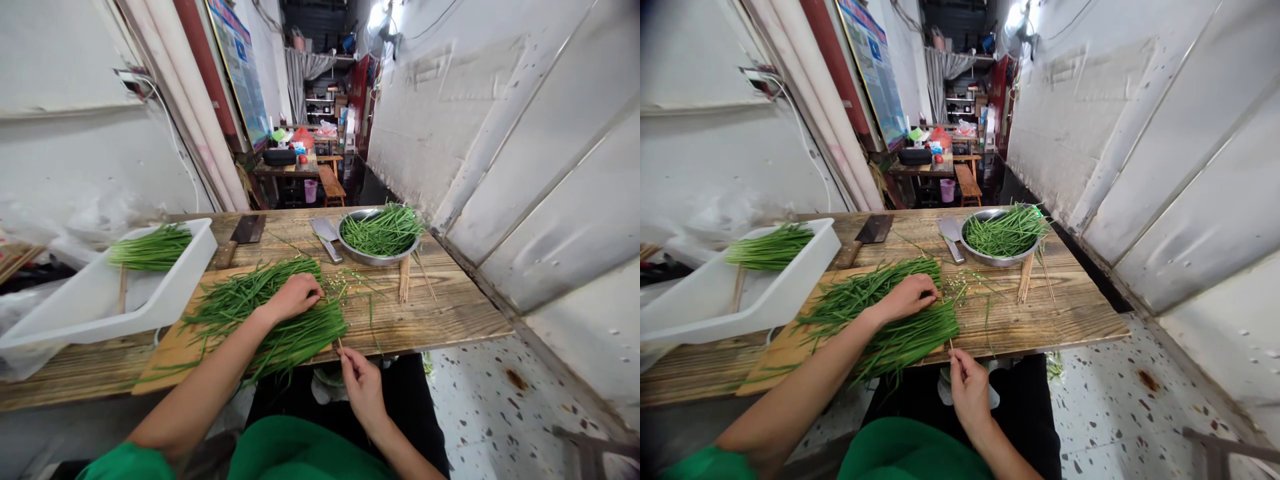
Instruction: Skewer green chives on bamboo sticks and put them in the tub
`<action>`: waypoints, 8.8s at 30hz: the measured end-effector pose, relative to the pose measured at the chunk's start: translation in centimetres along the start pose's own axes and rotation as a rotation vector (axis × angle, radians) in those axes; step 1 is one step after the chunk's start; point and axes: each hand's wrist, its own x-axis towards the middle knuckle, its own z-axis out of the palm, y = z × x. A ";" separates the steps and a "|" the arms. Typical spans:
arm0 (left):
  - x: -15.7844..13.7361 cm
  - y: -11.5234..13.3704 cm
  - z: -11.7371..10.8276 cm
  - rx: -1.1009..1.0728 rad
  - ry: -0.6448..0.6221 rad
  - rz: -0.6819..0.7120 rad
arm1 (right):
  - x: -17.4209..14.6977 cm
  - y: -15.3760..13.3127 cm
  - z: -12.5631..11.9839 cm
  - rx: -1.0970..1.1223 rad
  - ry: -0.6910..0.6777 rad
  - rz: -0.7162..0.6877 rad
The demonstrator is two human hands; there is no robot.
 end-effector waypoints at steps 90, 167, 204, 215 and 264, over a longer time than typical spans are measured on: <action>0.0 -1.3 -0.2 0.428 0.099 -0.157 | -0.3 0.5 0.5 0.001 0.021 -0.012; 0.1 -1.2 1.1 -0.298 0.155 -0.319 | 2.2 0.6 0.5 -0.004 0.021 -0.080; -2.1 -2.7 -3.6 -0.137 0.554 -0.408 | 1.8 0.1 0.3 0.024 0.020 -0.022; -0.8 -2.0 -2.6 0.269 0.148 -0.151 | 1.6 0.2 0.4 0.052 0.025 -0.011; -0.2 0.3 1.4 -0.065 0.223 -0.172 | 2.1 0.1 0.3 0.036 0.041 -0.048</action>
